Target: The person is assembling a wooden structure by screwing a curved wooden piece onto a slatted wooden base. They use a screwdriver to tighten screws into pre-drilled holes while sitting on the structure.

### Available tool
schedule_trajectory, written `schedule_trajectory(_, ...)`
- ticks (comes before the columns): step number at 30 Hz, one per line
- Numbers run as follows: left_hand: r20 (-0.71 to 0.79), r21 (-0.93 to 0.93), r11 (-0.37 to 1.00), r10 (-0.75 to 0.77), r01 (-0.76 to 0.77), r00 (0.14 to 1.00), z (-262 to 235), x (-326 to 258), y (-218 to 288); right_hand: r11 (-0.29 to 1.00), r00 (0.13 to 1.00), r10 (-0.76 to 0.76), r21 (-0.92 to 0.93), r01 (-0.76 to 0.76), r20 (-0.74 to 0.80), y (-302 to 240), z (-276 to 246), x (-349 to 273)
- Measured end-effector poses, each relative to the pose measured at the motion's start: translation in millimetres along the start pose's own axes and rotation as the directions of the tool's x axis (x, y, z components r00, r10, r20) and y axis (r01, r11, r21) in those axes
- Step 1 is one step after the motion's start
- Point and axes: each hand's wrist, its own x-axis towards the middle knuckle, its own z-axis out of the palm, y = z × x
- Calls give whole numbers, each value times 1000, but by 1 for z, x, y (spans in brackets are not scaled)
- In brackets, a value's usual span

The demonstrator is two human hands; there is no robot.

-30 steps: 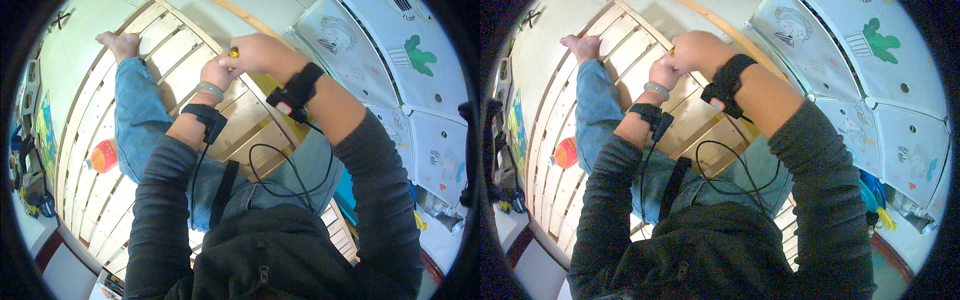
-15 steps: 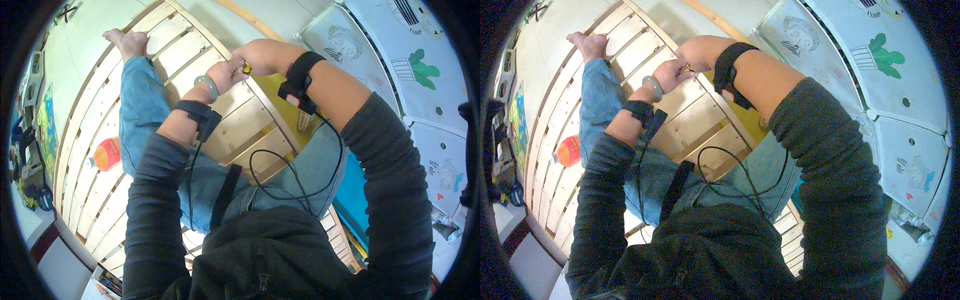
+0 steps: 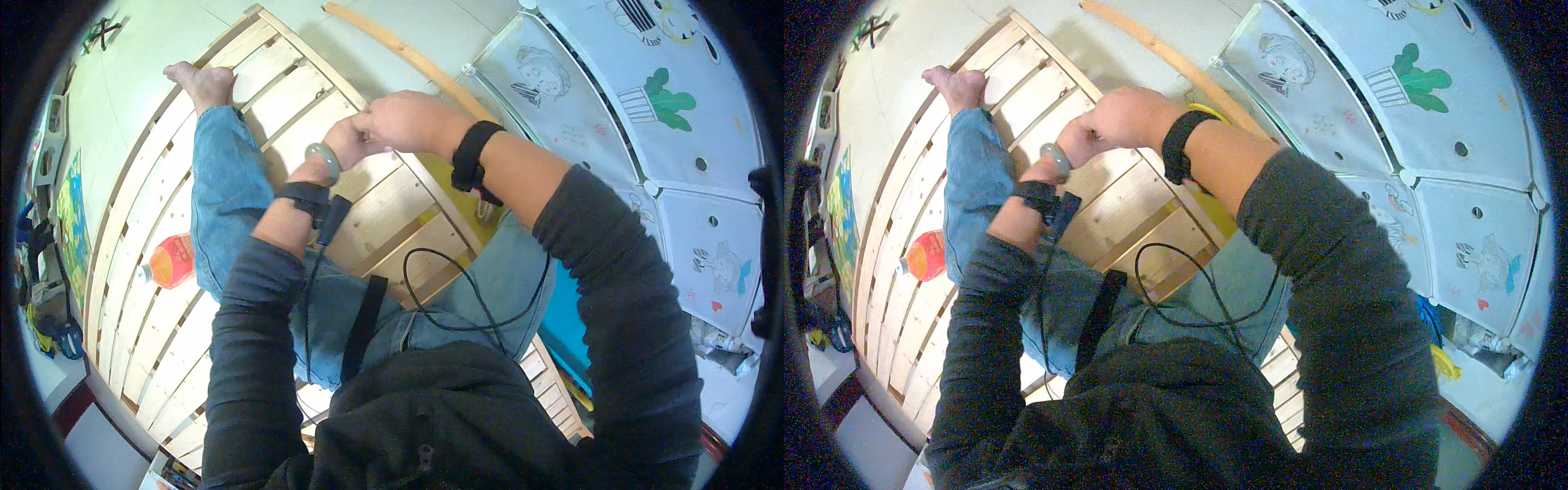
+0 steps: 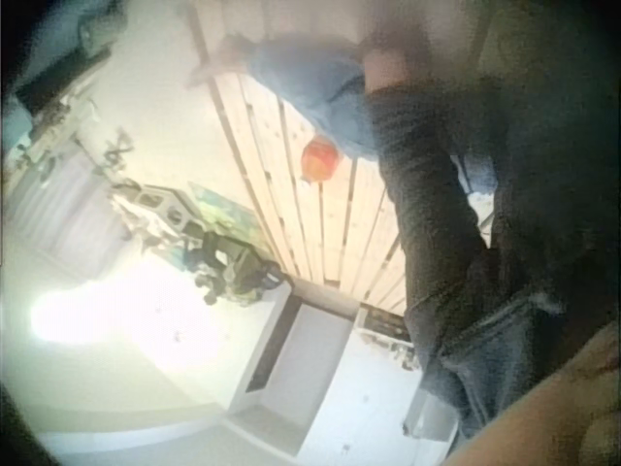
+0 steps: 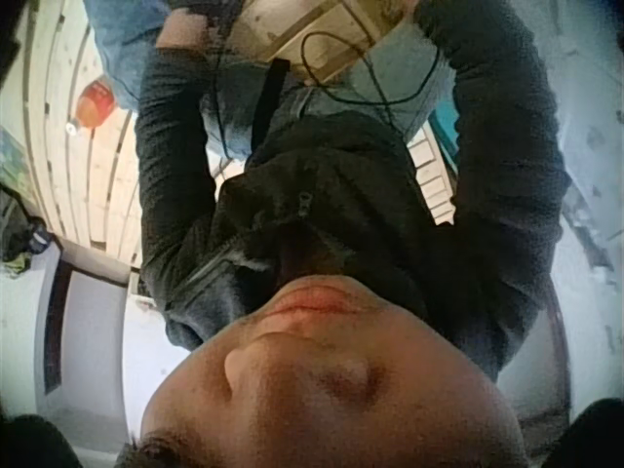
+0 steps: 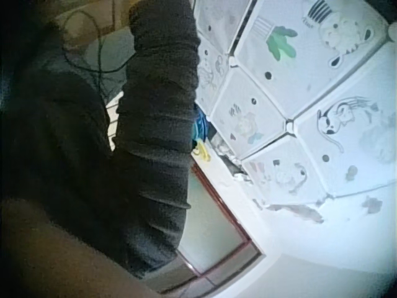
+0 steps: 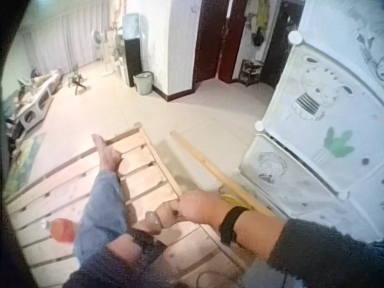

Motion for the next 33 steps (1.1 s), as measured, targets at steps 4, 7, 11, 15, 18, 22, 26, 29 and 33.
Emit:
schedule_trajectory(4, 179, 311, 940, 86, -139, 980, -22, 9, 1, 989, 987, -19, -141, 42, 157, 3, -13, 4)
schedule_trajectory(7, 87, 409, 911, -105, 61, 991, -17, 7, 2, 995, 997, 61, -75, -64, -35, 0, -9, 10)
schedule_trajectory(11, 82, 418, 899, -177, 127, 981, -8, -1, -9, 976, 964, 218, 21, -217, -155, -8, 10, 12)
schedule_trajectory(15, 55, 281, 945, 159, -168, 986, -8, -1, -21, 989, 982, 127, 91, -115, -139, -11, 10, 11)
schedule_trajectory(18, -121, 261, 964, 86, -52, 989, 5, -6, -14, 967, 957, 255, 54, -250, -141, -16, 0, 13)
schedule_trajectory(22, -224, 198, 962, -142, 188, 964, 22, -11, 6, 928, 937, 350, -134, -346, 3, -18, -5, 14)
schedule_trajectory(26, -62, 177, 984, 20, -8, 998, -2, 1, 3, 971, 981, 179, -175, -163, 79, -10, 0, 18)
schedule_trajectory(29, 188, 259, 925, 233, -277, 954, -22, 8, -8, 956, 987, -158, -242, 163, 41, -2, 2, 17)
schedule_trajectory(33, 123, 350, 935, 16, -59, 992, -17, 7, -9, 969, 984, -175, -176, 175, 14, 3, 0, 12)
